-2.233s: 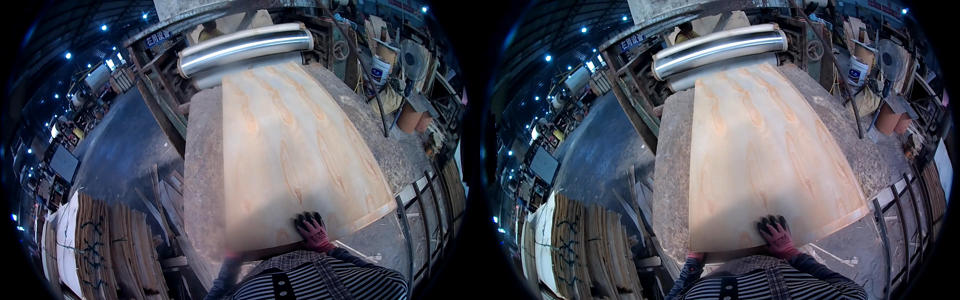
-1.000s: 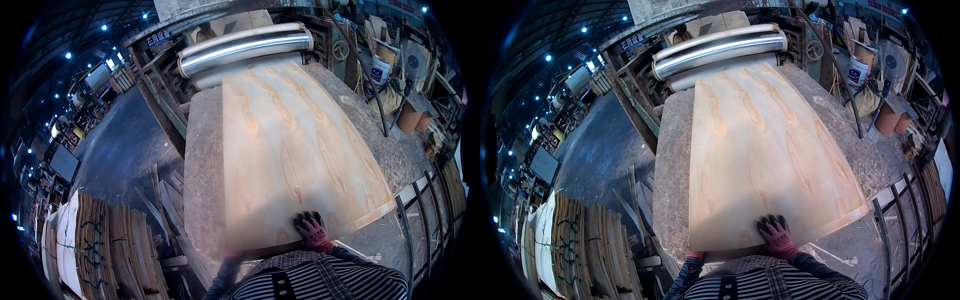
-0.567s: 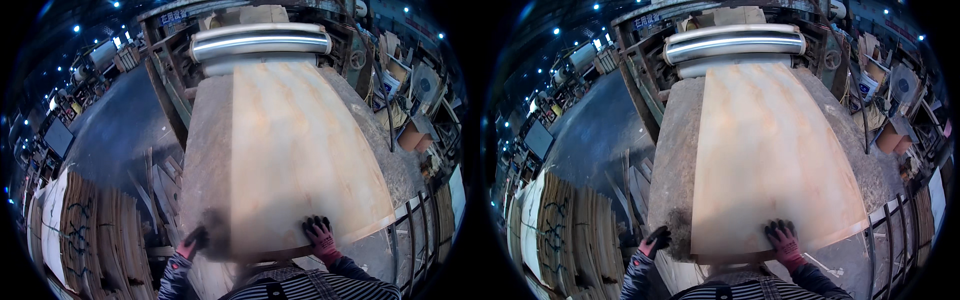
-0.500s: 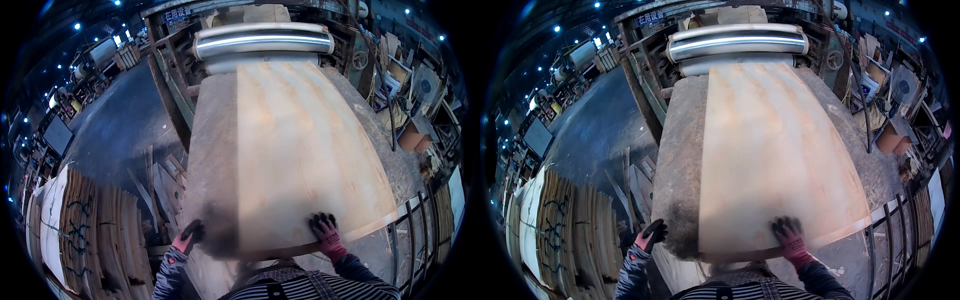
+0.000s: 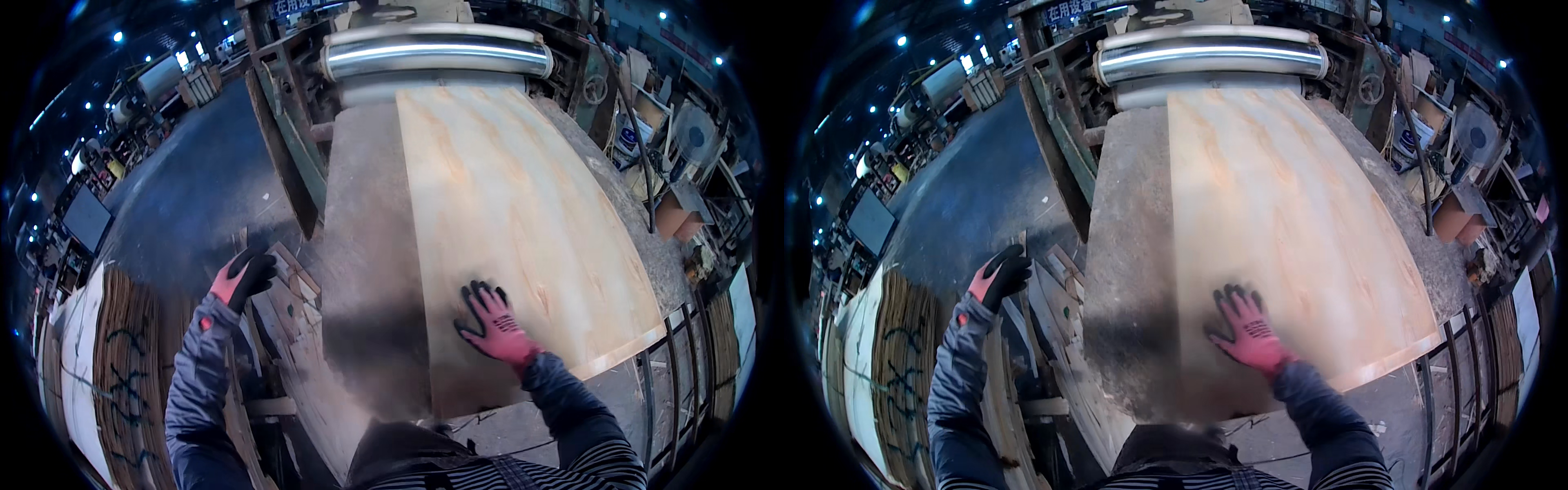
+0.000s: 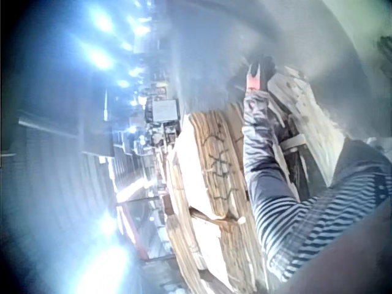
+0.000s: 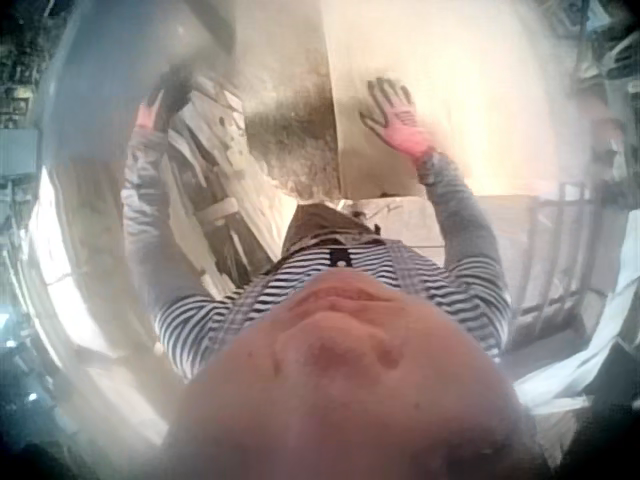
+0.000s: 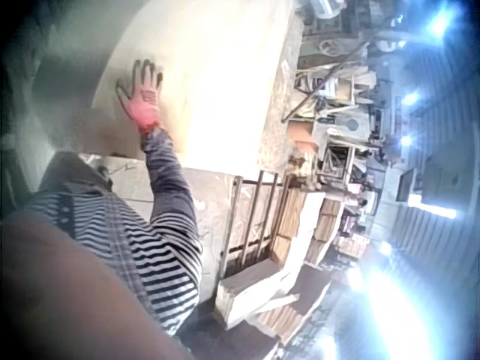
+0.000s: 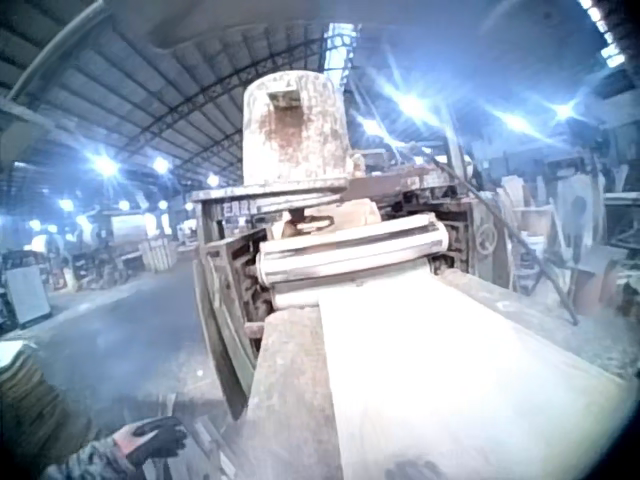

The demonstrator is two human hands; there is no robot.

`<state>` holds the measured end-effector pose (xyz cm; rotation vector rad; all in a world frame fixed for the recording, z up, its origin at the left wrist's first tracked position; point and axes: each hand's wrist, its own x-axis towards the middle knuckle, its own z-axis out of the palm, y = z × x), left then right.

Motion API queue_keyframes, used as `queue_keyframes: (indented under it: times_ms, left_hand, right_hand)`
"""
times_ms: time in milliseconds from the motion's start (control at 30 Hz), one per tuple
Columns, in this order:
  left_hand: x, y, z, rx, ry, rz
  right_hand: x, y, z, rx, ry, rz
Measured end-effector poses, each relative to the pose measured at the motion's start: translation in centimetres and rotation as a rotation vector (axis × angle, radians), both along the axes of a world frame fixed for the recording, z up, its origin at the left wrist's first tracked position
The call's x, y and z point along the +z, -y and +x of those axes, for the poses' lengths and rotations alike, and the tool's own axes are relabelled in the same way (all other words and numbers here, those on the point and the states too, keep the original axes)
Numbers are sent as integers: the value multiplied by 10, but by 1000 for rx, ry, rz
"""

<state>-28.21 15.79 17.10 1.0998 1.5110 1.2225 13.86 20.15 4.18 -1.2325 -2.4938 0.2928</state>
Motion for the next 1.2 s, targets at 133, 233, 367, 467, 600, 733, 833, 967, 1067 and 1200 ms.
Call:
queue_keyframes:
  times_ms: [133, 233, 367, 467, 600, 733, 833, 967, 1067, 1200]
  left_hand:
    - [-7, -109, -43, -177, -67, 79]
    - [1, -217, -55, -224, 50, 80]
    - [9, -371, -39, -278, 79, 91]
    - [-6, -464, -3, -288, 302, 60]
    - [-53, -561, 75, -277, 616, 206]
    - [-101, -676, 135, -244, 375, 52]
    - [-138, -714, 204, -247, 18, 214]
    - [-214, -763, 227, -419, 390, 196]
    - [-242, -756, 260, -601, 800, 110]
    - [-179, -680, 295, -762, 1070, 71]
  right_hand:
    - [-8, -29, -67, -29, 47, 60]
    - [-19, -65, -114, -163, 130, 79]
    - [-60, -87, -153, -450, 198, -17]
    - [-58, -92, -158, -476, 265, -32]
    - [-56, -103, -161, -495, 284, -86]
    - [-58, -110, -161, -489, 275, -107]
    - [-61, -112, -157, -486, 265, -93]
    - [-63, -116, -153, -467, 270, -150]
    - [-60, -120, -153, -476, 210, -186]
    - [-57, -120, -152, -496, 139, -158]
